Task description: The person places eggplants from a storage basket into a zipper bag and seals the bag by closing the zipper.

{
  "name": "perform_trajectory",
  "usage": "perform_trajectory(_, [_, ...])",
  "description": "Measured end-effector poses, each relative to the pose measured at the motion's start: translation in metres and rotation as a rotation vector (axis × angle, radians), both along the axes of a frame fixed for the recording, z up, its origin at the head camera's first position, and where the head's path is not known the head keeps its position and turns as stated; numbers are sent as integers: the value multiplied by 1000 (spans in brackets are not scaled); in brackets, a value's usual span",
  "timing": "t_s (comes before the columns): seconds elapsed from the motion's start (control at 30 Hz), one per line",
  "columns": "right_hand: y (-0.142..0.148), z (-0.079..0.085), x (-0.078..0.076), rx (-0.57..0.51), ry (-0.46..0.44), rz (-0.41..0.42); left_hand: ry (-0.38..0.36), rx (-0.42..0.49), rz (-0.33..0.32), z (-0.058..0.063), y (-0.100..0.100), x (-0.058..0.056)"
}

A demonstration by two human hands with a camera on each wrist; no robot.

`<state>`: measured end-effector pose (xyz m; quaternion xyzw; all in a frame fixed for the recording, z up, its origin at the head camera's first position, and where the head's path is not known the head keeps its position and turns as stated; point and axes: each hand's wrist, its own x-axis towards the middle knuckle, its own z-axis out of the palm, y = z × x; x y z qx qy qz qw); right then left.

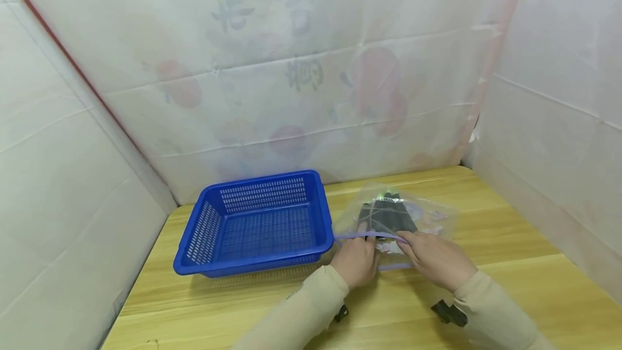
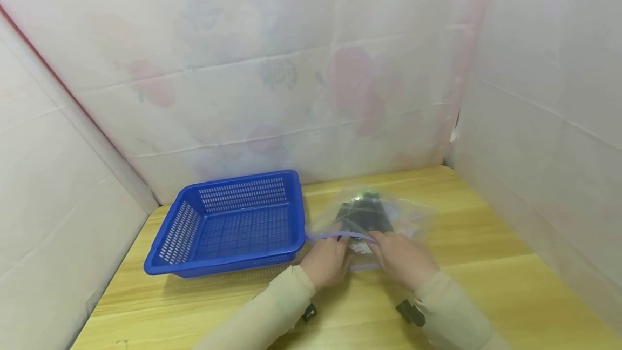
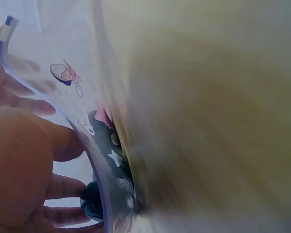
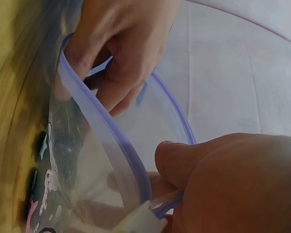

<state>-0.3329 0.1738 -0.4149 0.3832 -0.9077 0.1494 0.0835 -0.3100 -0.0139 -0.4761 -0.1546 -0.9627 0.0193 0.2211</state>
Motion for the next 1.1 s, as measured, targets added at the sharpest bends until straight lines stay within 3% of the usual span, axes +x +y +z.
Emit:
perform_trajectory(0.23, [-1,1,0,-2,1,-1,-31,43,39,4,5,-8])
perform_trajectory(0.47, [-1,2,1,-5,-10,6,-124,42,106,3,7,-12])
perform_trajectory(0.77, [-1,1,2,-2,2,5,-223,135,163,1,9,-16])
perform_trajectory(0.93, [0,3,3,-11,3,9,-183,95,140,3,9,-13])
perform_trajectory(1.1, [2,7,2,-14,-15,-2,-126,39,55,6,9,-3])
